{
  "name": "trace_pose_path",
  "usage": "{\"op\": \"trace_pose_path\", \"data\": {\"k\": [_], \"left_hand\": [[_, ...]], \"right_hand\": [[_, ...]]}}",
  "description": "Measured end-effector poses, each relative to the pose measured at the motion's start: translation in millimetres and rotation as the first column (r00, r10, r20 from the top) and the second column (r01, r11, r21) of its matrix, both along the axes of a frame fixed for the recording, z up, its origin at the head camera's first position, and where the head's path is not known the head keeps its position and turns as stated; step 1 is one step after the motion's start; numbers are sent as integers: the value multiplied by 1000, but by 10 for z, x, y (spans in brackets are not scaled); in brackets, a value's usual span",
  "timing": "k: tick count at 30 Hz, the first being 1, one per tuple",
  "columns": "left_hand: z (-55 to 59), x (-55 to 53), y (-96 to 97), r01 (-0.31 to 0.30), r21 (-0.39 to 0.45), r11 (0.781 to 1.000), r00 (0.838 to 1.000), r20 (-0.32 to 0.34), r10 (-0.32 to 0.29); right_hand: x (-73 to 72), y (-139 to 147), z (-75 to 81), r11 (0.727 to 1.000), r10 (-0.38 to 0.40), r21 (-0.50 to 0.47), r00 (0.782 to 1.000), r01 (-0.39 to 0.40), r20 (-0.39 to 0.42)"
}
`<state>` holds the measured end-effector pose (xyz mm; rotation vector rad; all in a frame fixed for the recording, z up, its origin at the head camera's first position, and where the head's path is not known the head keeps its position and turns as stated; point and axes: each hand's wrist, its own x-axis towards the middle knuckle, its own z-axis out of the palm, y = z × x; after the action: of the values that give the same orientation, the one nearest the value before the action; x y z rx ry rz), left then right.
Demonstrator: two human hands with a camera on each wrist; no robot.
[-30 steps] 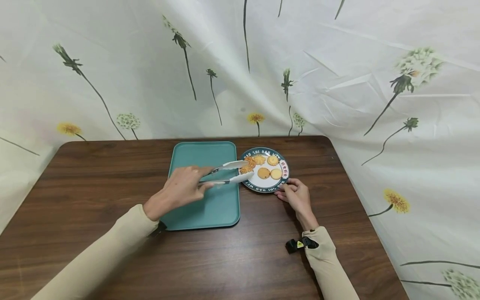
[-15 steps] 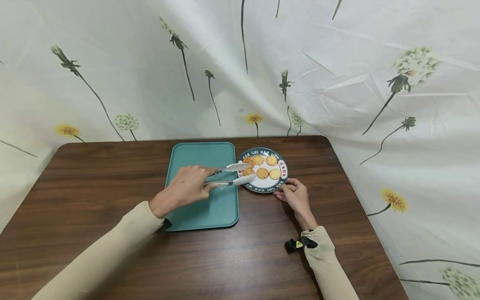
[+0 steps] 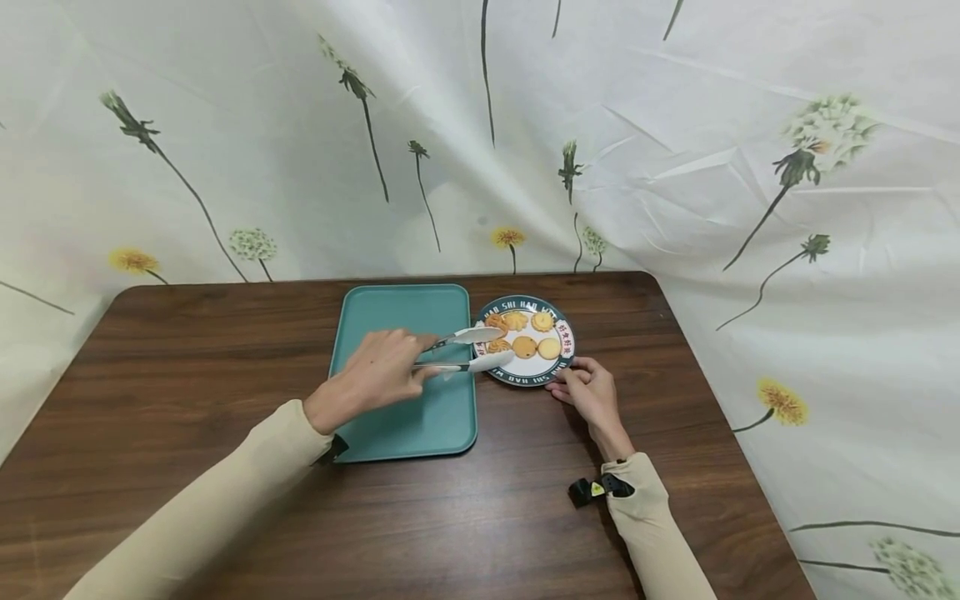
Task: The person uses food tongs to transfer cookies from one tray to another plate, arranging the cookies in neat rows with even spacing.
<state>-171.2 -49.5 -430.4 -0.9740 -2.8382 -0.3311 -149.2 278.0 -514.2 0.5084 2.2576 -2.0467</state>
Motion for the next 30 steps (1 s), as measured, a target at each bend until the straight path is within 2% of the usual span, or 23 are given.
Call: {"op": "trace_pose_path", "data": {"k": [15,19,23,27,30], "left_hand": [[5,57,-144,-21,39,999,1000,11,21],[1,80,-233,-31,98,995,999,32,28],[-4,103,-377,-64,189,980,997,43,57],[-13,124,-571,-132,257,957,991,42,125],[-28,141,-741,-197,306,931,980,37,195]], "right_hand": [[-3,-7,-1,1000,0,11,1000,0,2],[-2,-10,2,1000,2,20,1000,-3,9],[-3,-12,6,1000,-2,29,1000,2,5],[-9,-3,-6,1000,0,30,1000,0,2],[-10,1,-11,999,8,31,1000,-8,5]]}}
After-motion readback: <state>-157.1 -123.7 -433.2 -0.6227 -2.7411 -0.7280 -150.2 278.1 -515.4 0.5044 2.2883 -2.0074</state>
